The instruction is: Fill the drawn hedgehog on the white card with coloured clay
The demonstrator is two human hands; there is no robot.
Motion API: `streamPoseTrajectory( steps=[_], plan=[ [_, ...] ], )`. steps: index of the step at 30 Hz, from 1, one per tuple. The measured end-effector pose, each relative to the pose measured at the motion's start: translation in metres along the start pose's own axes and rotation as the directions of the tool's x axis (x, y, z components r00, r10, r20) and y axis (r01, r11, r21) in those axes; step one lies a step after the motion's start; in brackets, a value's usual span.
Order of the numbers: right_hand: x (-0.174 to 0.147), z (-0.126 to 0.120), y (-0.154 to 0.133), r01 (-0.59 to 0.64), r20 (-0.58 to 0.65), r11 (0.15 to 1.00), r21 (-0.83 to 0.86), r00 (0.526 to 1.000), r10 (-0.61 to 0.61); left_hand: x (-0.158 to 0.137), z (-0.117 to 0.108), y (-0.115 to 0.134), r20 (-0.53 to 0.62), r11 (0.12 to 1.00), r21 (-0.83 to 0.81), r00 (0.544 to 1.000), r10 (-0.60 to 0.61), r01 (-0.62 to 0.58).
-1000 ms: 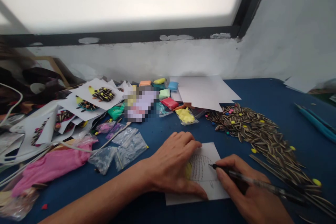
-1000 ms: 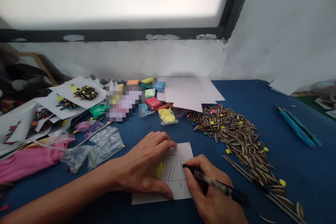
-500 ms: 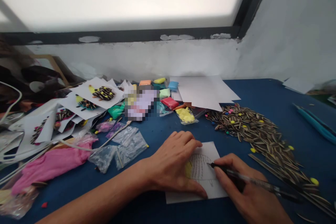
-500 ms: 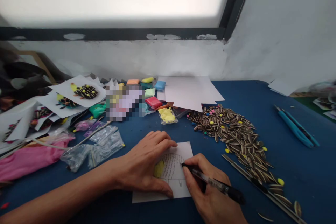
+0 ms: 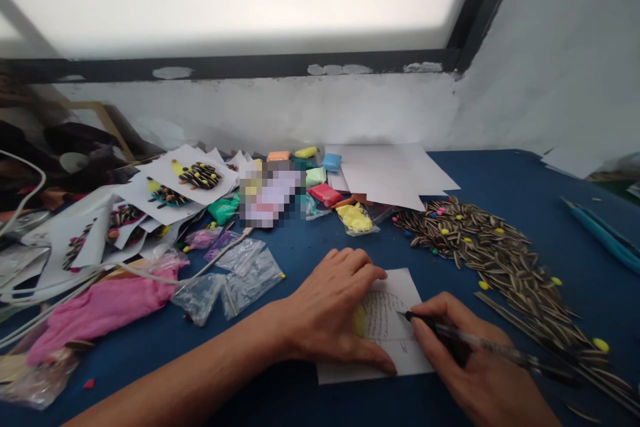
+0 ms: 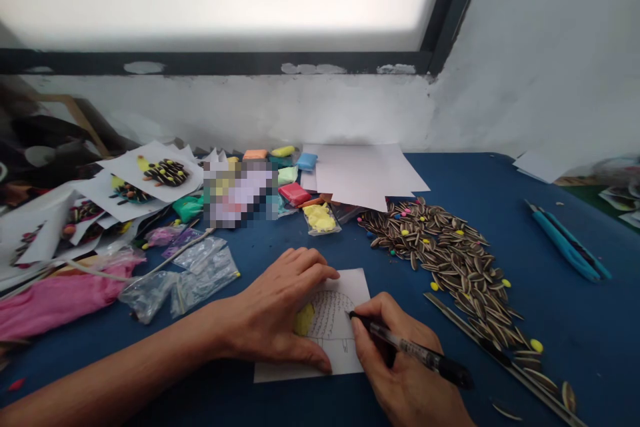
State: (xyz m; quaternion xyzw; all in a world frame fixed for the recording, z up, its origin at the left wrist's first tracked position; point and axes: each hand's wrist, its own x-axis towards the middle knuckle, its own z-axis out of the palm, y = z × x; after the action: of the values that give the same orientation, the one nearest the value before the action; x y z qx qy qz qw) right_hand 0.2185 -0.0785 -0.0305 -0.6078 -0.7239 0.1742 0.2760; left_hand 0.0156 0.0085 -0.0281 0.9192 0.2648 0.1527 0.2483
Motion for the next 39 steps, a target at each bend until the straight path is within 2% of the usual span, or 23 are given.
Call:
streamPoseTrajectory(
  steps=[4,10,15,20,25,31,39],
  plan=[
    [0.001,-0.002,0.0,-0.023,0.004,1.0,0.002,1.0,0.023,0.0,-0.001,0.0,0.001,1.0,-0.002,1.0,-0.002,0.002],
    [-0.001,-0.004,0.006,-0.038,-0.107,0.999,-0.036,0.994,0.034,0.0,-0.002,0.0,0.008,1.0,-0.002,1.0,0.001,-0.001],
    [0.001,-0.003,0.004,-0.01,-0.081,0.999,-0.034,0.997,0.007,0.0,-0.001,0.0,0.004,1.0,-0.002,1.0,0.015,-0.015],
    [0.004,-0.005,-0.001,-0.04,-0.082,0.999,-0.009,0.996,0.039,0.0,0.0,-0.001,0.002,1.0,-0.01,1.0,0.012,-0.012],
    [0.003,-0.005,-0.002,-0.049,-0.031,0.999,-0.013,0.998,0.048,0.0,-0.001,-0.001,0.0,1.0,-0.008,1.0,0.01,-0.01],
    [0.005,-0.003,-0.004,-0.048,-0.09,0.999,-0.002,0.995,0.048,0.0,-0.001,0.001,0.006,1.0,-0.017,1.0,0.005,-0.005],
    [0.003,-0.004,0.001,-0.017,-0.05,0.999,-0.034,0.999,0.015,0.0,0.0,0.0,0.002,1.0,-0.015,1.0,0.014,-0.014]
  ],
)
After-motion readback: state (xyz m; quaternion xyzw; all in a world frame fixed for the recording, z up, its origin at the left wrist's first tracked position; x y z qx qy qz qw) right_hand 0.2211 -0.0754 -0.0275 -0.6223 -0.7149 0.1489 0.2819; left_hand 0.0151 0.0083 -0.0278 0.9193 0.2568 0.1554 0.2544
